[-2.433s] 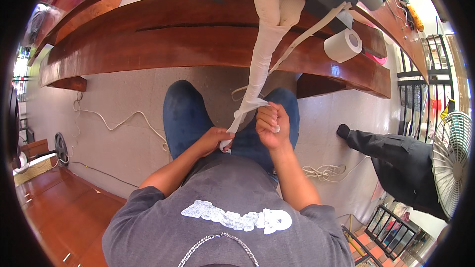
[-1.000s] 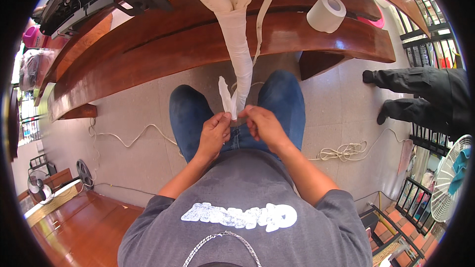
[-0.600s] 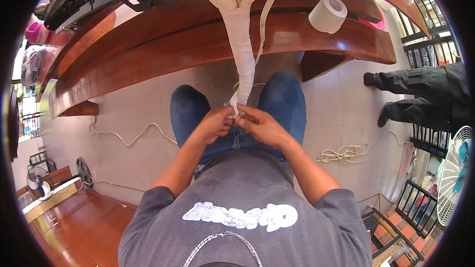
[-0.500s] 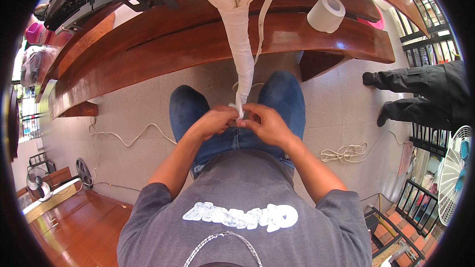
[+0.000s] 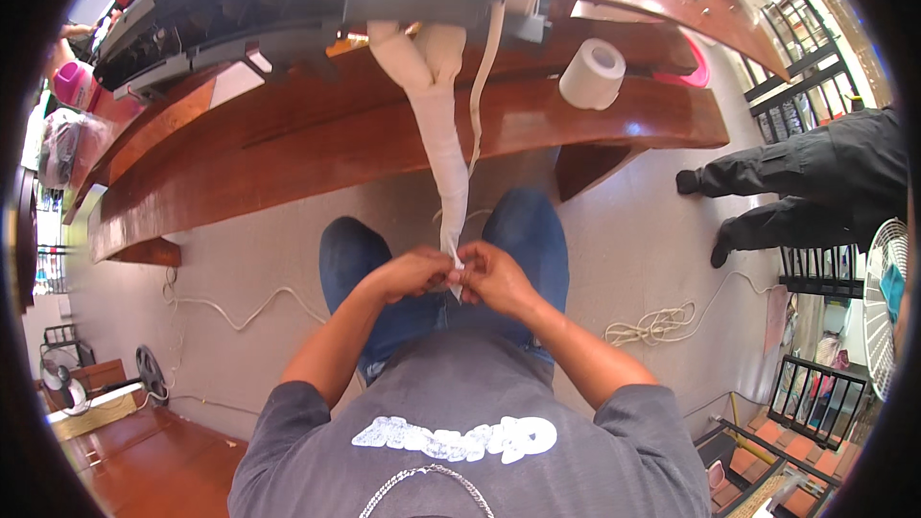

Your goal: The person retrieves a roll of white tape from a car's trunk, walks into a covered patio area, and wraps the exposed wiring of a disassembled air conditioner unit with the tape. The person then places the unit on a wooden table and continues wrapping the wires.

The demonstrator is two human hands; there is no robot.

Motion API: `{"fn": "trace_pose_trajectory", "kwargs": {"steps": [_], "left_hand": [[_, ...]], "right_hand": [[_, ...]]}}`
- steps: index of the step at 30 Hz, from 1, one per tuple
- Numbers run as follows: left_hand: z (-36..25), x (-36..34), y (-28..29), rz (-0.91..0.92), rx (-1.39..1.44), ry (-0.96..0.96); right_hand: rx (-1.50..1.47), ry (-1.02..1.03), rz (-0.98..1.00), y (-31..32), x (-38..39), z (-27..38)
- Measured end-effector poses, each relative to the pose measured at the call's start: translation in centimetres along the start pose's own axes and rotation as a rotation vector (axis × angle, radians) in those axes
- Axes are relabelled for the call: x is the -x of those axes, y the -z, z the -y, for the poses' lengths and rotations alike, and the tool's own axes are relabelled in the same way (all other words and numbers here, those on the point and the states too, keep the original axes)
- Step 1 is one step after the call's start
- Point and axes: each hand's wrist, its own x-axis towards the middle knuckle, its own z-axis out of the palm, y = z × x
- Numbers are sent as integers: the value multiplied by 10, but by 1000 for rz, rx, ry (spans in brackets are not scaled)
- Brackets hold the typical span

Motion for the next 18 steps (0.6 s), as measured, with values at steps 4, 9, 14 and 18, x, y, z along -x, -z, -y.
{"fn": "trace_pose_trajectory", "kwargs": {"steps": [4, 9, 14, 18], "left_hand": [[0, 4, -3, 66, -98, -54], [31, -1, 21, -365, -127, -332], [53, -28, 52, -238, -33, -321], [54, -47, 52, -143, -126, -226]], "right_hand": [[435, 64, -16, 18, 16, 26], [847, 257, -157, 63, 28, 35], [931, 316, -380, 89, -25, -11], [981, 303, -378, 86, -86, -51]]}}
